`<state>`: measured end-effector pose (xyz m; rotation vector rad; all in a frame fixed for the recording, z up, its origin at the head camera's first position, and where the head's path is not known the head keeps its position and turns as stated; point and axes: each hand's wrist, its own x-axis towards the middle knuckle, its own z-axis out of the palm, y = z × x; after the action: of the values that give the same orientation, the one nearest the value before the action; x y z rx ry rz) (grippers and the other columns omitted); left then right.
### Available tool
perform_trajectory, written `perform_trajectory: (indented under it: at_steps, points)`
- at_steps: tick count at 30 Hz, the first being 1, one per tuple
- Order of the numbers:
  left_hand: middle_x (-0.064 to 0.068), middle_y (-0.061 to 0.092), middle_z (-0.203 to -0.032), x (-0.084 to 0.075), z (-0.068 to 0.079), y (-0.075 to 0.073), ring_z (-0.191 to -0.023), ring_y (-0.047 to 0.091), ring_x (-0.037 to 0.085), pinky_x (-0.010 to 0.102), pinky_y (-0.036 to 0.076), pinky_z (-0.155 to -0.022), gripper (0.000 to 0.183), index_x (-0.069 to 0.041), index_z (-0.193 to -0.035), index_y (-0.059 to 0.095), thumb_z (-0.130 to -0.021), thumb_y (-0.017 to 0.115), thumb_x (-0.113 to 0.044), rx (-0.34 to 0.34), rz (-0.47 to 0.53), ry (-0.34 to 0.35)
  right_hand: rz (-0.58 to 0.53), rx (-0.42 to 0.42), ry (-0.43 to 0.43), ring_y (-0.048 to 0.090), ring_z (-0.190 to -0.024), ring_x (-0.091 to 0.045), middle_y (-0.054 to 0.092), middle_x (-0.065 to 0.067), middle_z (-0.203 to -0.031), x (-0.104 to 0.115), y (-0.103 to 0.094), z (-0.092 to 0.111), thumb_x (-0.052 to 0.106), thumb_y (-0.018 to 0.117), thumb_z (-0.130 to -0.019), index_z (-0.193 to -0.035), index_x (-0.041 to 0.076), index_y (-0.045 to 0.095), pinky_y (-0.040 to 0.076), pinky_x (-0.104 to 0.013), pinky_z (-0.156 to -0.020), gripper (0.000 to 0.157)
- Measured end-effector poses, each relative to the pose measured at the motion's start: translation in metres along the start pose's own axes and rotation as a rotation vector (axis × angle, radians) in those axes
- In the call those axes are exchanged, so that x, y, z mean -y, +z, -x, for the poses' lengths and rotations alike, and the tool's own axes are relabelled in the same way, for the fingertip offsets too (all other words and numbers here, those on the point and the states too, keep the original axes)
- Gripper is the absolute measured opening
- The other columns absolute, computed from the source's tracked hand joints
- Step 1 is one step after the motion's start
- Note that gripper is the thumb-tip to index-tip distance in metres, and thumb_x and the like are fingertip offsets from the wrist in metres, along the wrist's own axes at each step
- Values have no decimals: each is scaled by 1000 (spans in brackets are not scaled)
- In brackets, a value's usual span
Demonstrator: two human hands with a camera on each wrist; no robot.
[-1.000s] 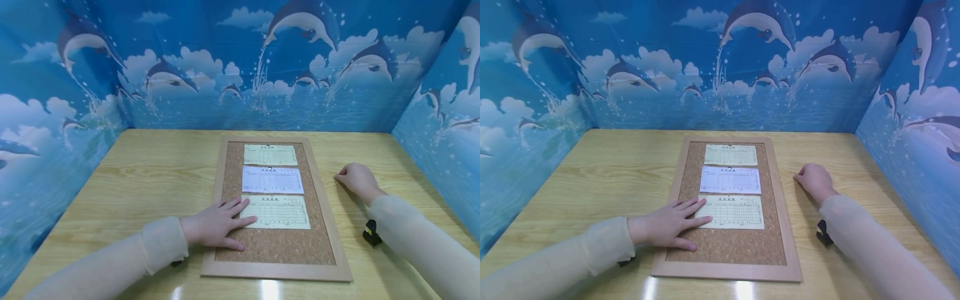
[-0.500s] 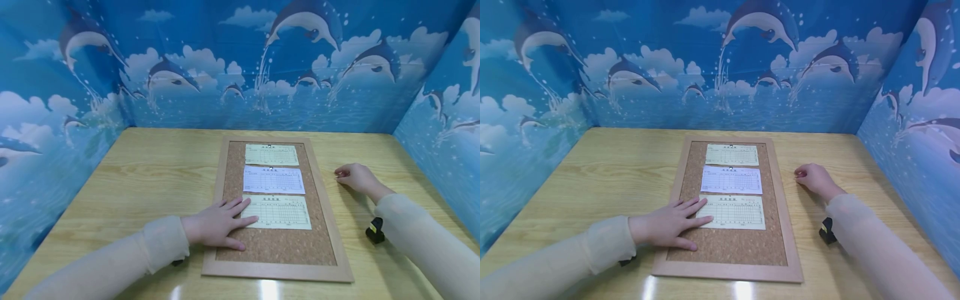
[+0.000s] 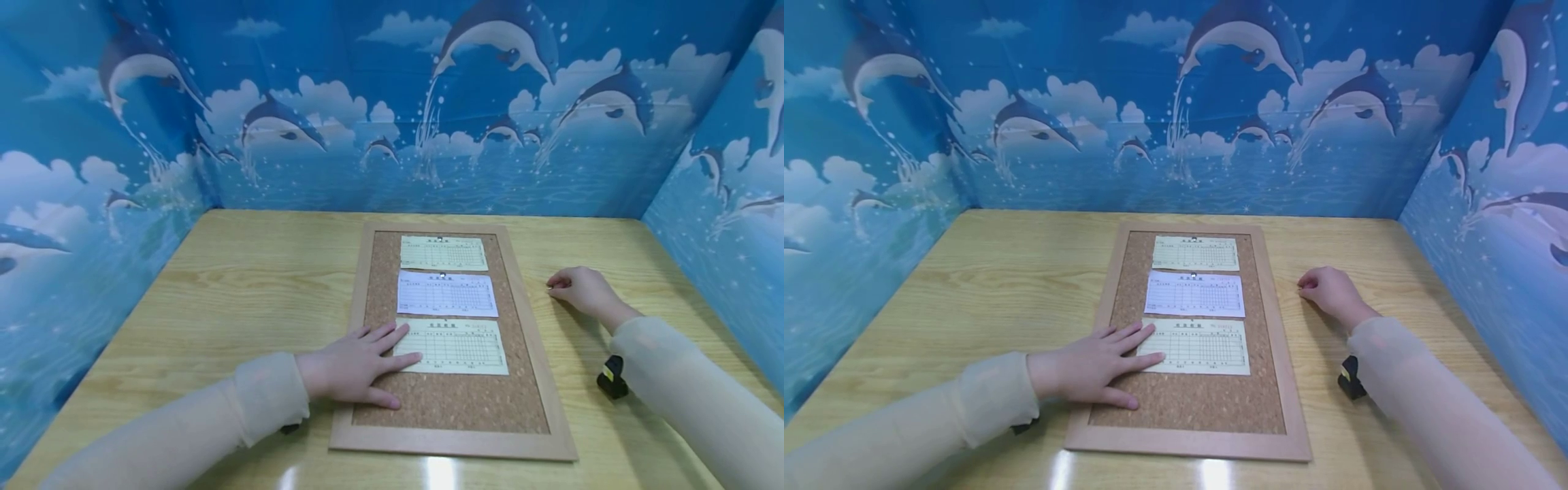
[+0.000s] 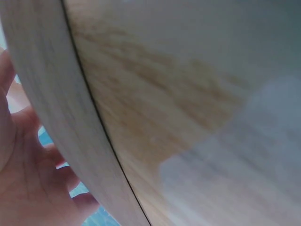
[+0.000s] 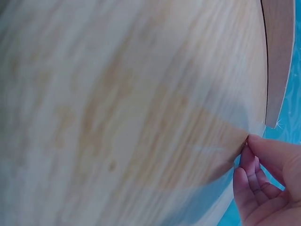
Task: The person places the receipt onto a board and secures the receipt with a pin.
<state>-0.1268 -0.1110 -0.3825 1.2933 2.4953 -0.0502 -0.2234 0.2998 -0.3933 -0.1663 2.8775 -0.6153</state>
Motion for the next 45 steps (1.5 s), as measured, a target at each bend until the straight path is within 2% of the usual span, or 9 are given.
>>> perform_trajectory:
  at_steps: [11, 14, 20, 25, 28, 34, 40, 45]
  points:
    - [9, -1, -156, 1, -1, 0, -141, 2, 28, 51, 15, -109, 73, -35, -149, 16, -87, 34, -69, 16, 4, -5, -3, -38, 4, 58, -92, -36, 64, -23, -99, 0, 0, 5, 18, 59, -92, -105, -8, 64, 46, -50, -79, 30]
    - [9, -1, -156, 0, 0, 0, -141, 2, 28, 51, 14, -109, 73, -35, -149, 16, -87, 34, -69, 19, 5, -7, -39, -53, 7, 59, -94, -36, 65, -23, -100, -1, -1, 7, 21, 59, -92, -107, -9, 64, 46, -50, -80, 33]
    - [10, -1, -156, 0, 0, -1, -141, 2, 28, 50, 14, -109, 73, -35, -149, 16, -87, 35, -69, 20, 9, -7, -162, -45, 12, 61, -96, -34, 66, -21, -102, -3, -1, 12, 24, 59, -93, -114, -10, 59, 50, -42, -78, 40]
    - [9, -2, -156, -1, 0, -2, -141, 1, 28, 50, 13, -110, 73, -35, -149, 16, -87, 35, -69, 23, 12, -8, -209, -58, 3, 59, -100, -35, 64, -22, -108, -4, -1, 16, 28, 59, -93, -117, -8, 59, 49, -43, -79, 44]
    - [9, -1, -156, -1, 0, -2, -141, 1, 28, 50, 14, -109, 73, -34, -149, 17, -87, 35, -69, 24, 12, -7, -224, -71, -11, 61, -96, -29, 65, -21, -106, -3, -1, 17, 27, 60, -93, -116, -7, 60, 50, -37, -77, 41]
    - [9, -1, -156, 0, 0, -1, -141, 1, 28, 49, 13, -110, 73, -34, -149, 16, -87, 35, -68, 23, 9, -5, -262, -85, -22, 61, -85, -8, 66, -19, -104, 0, 2, 19, 27, 62, -91, -114, -7, 62, 49, -20, -70, 40]
    - [9, -2, -156, 0, 0, -1, -141, 0, 27, 49, 12, -110, 73, -35, -149, 15, -87, 34, -69, 30, 24, -2, -283, -87, -21, 58, -83, 0, 66, -19, -106, 4, 4, 20, 28, 61, -92, -115, -6, 61, 48, -19, -71, 42]
    - [8, -2, -156, 0, 0, -1, -141, -1, 27, 49, 11, -110, 73, -35, -149, 15, -87, 34, -68, 33, 30, 0, -306, -76, -20, 60, -85, -3, 65, -19, -107, 8, 4, 21, 28, 60, -92, -116, -7, 60, 50, -21, -73, 42]
